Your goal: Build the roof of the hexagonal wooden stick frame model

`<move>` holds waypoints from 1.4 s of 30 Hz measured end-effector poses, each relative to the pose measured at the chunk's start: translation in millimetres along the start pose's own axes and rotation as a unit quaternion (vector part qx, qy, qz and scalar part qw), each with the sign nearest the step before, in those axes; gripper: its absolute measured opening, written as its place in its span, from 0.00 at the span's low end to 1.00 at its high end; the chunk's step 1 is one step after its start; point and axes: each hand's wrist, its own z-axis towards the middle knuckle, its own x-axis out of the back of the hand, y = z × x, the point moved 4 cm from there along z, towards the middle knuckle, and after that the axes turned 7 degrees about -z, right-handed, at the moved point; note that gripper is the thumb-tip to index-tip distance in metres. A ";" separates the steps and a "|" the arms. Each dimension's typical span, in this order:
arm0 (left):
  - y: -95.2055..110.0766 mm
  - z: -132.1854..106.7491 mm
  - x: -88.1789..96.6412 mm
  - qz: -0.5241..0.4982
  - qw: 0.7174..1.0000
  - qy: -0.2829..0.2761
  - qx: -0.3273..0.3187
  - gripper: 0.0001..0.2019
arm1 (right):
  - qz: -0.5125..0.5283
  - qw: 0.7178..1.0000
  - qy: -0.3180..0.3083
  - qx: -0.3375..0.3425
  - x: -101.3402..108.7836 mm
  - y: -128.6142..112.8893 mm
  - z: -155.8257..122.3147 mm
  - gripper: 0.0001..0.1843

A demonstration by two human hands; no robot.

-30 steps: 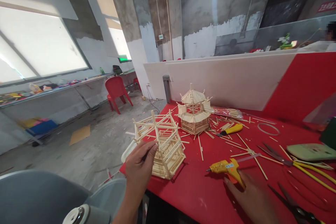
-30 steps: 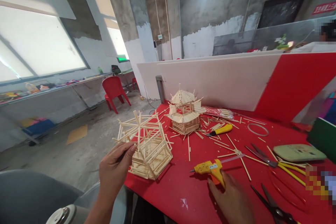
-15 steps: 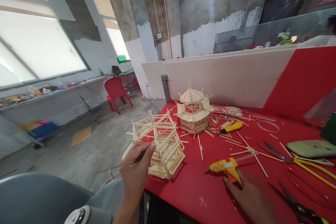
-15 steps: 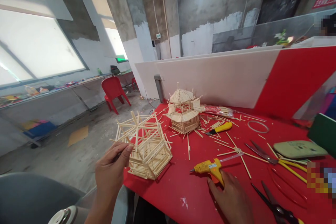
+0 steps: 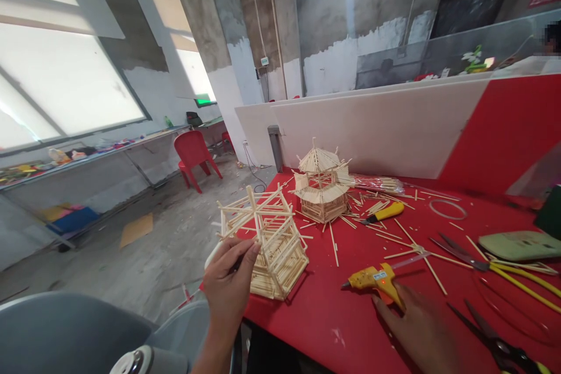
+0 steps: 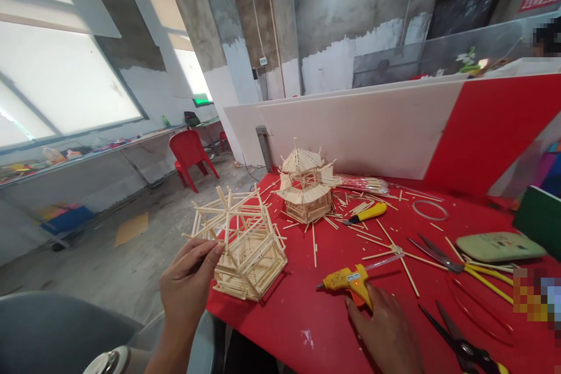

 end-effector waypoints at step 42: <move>0.4 3.1 3.5 -0.045 0.995 -0.069 -0.049 0.06 | 0.400 0.783 0.085 0.469 114.9 -265.3 20.7 0.18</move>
